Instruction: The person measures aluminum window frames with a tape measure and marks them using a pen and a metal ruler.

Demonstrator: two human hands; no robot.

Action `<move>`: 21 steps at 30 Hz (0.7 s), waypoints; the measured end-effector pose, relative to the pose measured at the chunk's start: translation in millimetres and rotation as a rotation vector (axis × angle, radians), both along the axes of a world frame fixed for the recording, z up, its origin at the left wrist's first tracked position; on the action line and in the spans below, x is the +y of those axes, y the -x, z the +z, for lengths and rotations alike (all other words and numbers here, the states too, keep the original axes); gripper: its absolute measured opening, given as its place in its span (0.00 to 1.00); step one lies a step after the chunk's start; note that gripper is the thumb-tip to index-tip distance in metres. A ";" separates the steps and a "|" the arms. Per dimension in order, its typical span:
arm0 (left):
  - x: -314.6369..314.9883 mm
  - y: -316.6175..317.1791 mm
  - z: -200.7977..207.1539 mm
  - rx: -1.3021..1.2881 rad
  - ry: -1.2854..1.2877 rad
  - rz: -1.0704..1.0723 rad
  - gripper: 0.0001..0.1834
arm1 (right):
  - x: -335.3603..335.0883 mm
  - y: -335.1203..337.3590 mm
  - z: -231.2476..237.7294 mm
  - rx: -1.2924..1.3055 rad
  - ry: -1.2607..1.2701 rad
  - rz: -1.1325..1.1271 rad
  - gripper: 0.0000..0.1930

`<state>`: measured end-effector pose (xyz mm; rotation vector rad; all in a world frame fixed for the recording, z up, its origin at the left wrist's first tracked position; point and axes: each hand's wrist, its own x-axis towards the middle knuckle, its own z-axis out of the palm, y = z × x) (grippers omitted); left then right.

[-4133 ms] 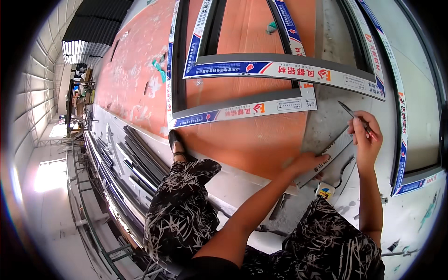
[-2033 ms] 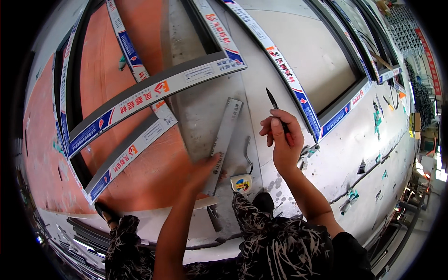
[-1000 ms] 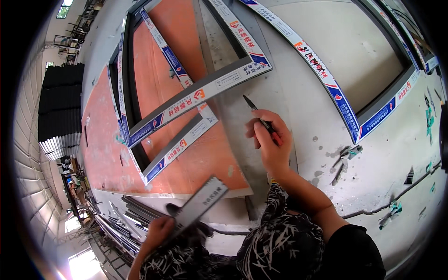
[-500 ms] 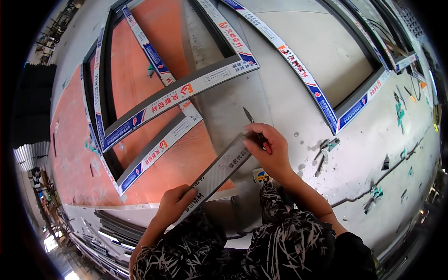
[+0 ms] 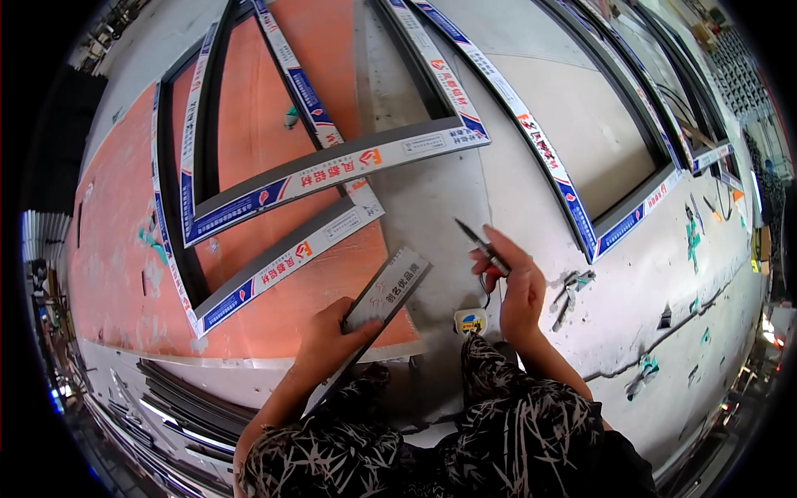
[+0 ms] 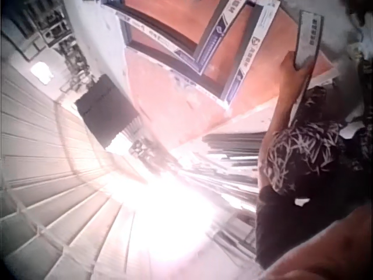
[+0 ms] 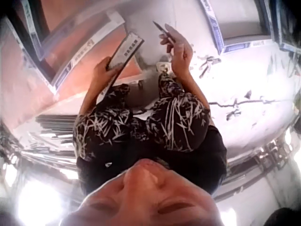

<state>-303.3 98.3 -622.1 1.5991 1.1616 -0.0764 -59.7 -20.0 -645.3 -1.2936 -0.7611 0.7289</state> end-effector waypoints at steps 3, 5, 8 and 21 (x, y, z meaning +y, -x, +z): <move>-0.6 -9.6 2.1 0.033 -0.029 -0.059 0.22 | 1.2 3.0 3.7 -0.150 0.071 0.009 0.14; -2.0 -14.0 7.9 0.018 -0.183 -0.060 0.20 | 4.8 6.3 2.8 -0.266 0.022 0.028 0.14; -4.5 2.0 1.0 -0.025 -0.054 0.066 0.16 | 15.4 3.8 -0.2 -0.317 0.079 -0.007 0.13; -9.7 -30.3 0.8 0.064 -0.006 0.026 0.14 | -51.9 -142.5 -16.9 -0.695 -0.136 -0.962 0.12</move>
